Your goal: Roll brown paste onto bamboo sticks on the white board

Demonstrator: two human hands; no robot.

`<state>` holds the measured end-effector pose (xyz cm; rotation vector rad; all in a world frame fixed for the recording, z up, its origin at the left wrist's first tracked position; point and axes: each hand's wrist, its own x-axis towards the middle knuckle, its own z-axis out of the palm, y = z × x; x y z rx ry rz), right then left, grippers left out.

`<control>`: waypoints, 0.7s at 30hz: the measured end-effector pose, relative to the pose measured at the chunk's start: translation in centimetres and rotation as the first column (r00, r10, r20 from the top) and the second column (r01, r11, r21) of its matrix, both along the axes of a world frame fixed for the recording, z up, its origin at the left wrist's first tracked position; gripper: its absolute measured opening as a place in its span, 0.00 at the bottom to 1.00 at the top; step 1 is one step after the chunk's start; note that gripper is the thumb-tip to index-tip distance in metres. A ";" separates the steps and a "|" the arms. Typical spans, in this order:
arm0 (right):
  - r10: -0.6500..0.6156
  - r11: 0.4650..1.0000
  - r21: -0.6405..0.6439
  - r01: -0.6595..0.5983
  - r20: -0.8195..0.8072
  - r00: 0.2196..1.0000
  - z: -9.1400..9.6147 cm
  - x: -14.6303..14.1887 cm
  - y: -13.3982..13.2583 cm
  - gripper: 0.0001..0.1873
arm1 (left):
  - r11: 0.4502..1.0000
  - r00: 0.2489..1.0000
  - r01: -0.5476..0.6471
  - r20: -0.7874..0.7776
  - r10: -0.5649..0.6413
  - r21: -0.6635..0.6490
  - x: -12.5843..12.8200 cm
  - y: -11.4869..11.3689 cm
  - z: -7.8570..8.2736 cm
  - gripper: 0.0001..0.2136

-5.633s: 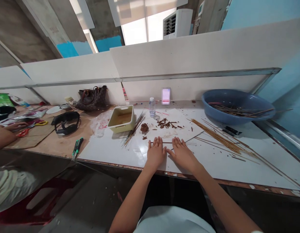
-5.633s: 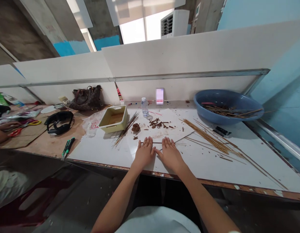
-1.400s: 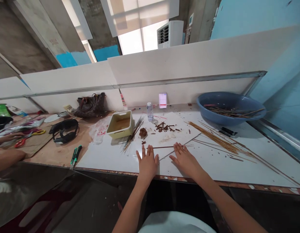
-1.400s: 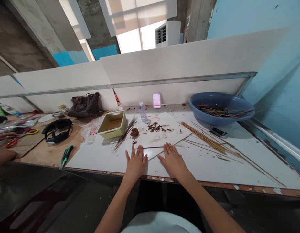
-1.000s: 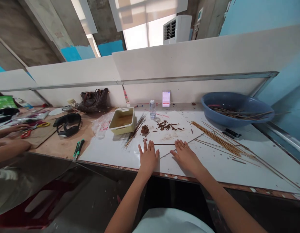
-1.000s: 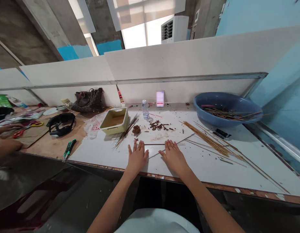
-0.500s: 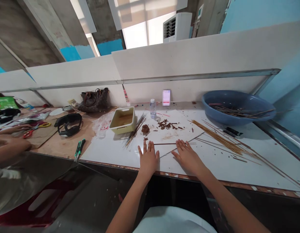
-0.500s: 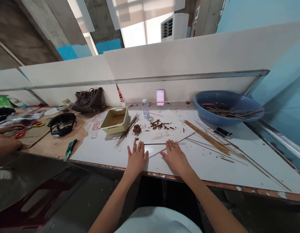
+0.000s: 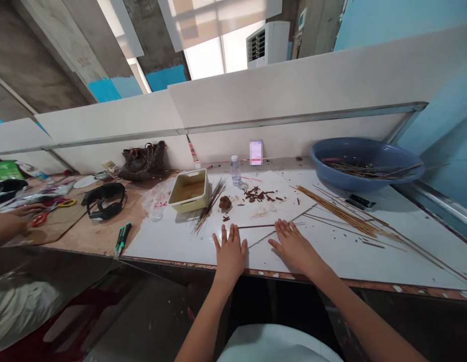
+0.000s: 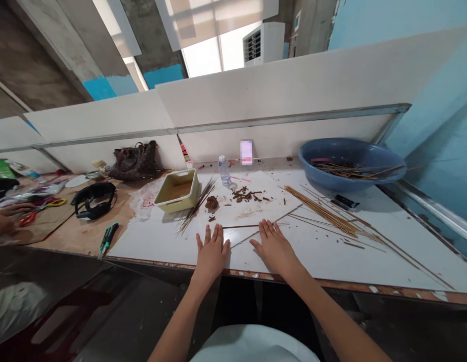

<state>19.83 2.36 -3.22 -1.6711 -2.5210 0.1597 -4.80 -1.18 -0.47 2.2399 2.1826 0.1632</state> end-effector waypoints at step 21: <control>-0.019 1.000 -0.009 0.019 -0.005 1.000 1.4 -1.1 2.5 0.38 | 0.997 0.999 -0.054 0.000 0.054 0.051 0.3 2.0 -0.4 0.29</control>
